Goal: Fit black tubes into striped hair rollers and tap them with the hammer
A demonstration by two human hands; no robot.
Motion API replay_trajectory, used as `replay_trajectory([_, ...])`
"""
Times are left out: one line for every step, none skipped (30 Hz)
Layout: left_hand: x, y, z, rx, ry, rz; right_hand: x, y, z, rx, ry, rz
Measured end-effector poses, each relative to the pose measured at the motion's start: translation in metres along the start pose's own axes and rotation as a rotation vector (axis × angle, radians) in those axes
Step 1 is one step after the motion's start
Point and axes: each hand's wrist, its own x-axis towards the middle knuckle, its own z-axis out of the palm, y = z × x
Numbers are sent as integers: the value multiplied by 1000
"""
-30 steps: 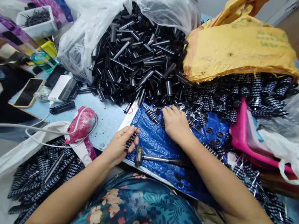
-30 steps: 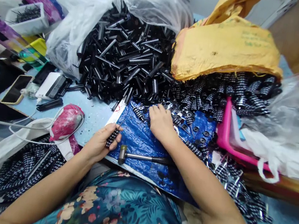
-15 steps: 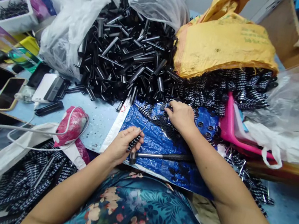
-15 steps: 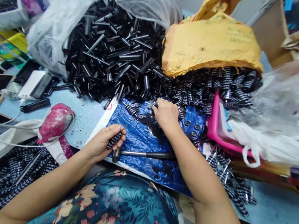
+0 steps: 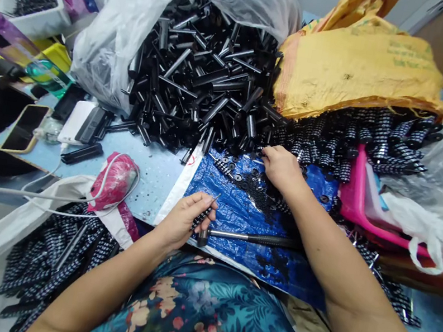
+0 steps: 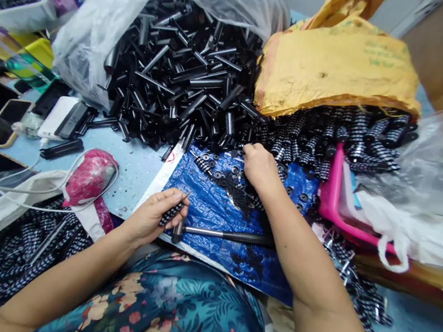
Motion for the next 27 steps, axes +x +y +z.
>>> replay_trajectory([-1,-1,0,-4,-2,-2,1,0,0,-21,-17,-3])
replay_trajectory([-1,-1,-2,-10,7,-2,1,1,0,-30,-20,-6])
replay_trajectory([-3,-1,-4,-19,21,-2,1,3,0,-22,-5,-7])
replay_trajectory([-4,-2,-7,-26,36,-1,-1,4,0,5,24,-11])
replay_trajectory([-5,-2,-9,-30,50,0,-2,6,-1,51,59,-26])
replay_trajectory([-5,-3,-10,-31,60,1,-4,6,-1,109,90,-52])
replay_trajectory([-6,-3,-11,-31,63,3,-5,5,-1,165,108,-89])
replay_trajectory([-5,-4,-11,-31,62,5,-5,2,-1,207,109,-127])
replay_trajectory([-5,-4,-10,-30,57,4,-4,-2,-1,224,92,-158])
replay_trajectory([-4,-4,-9,-27,49,2,-3,-7,-1,214,62,-174])
replay_trajectory([-4,-4,-7,-23,37,-1,-1,-13,0,178,29,-175])
replay_trajectory([-3,-5,-5,-18,23,-2,1,-18,0,129,-5,-166])
replay_trajectory([-3,-5,-4,-13,9,-1,3,-23,0,78,-35,-156])
replay_trajectory([-2,-5,-3,-10,-2,3,5,-26,1,35,-62,-150])
replay_trajectory([-2,-5,-3,-11,-7,8,7,-28,1,5,-85,-152])
replay_trajectory([-1,-5,-3,-18,-8,15,8,-29,2,-11,-102,-159])
replay_trajectory([0,-5,-4,-26,-5,24,10,-28,3,-16,-114,-167])
replay_trajectory([1,-5,-5,-35,1,34,11,-27,3,-11,-119,-172])
replay_trajectory([2,-4,-6,-43,9,44,13,-24,4,1,-115,-171])
replay_trajectory([4,-4,-7,-48,15,54,13,-22,4,21,-103,-166])
replay_trajectory([5,-3,-7,-50,19,61,11,-19,3,54,-82,-154])
replay_trajectory([6,-3,-8,-49,21,64,8,-18,2,106,-56,-141])
replay_trajectory([7,-2,-7,-45,22,63,2,-17,-1,189,-30,-129])
replay_trajectory([8,-1,-7,-36,19,56,-6,-18,-4,309,-18,-117])
replay_trajectory([8,-1,-6,-23,11,48,-17,-20,-8,464,-27,-104])
replay_trajectory([8,-1,-4,-6,0,41,-30,-24,-13,641,-57,-89])
replay_trajectory([8,-1,-2,11,-15,35,-44,-29,-17,832,-112,-68])
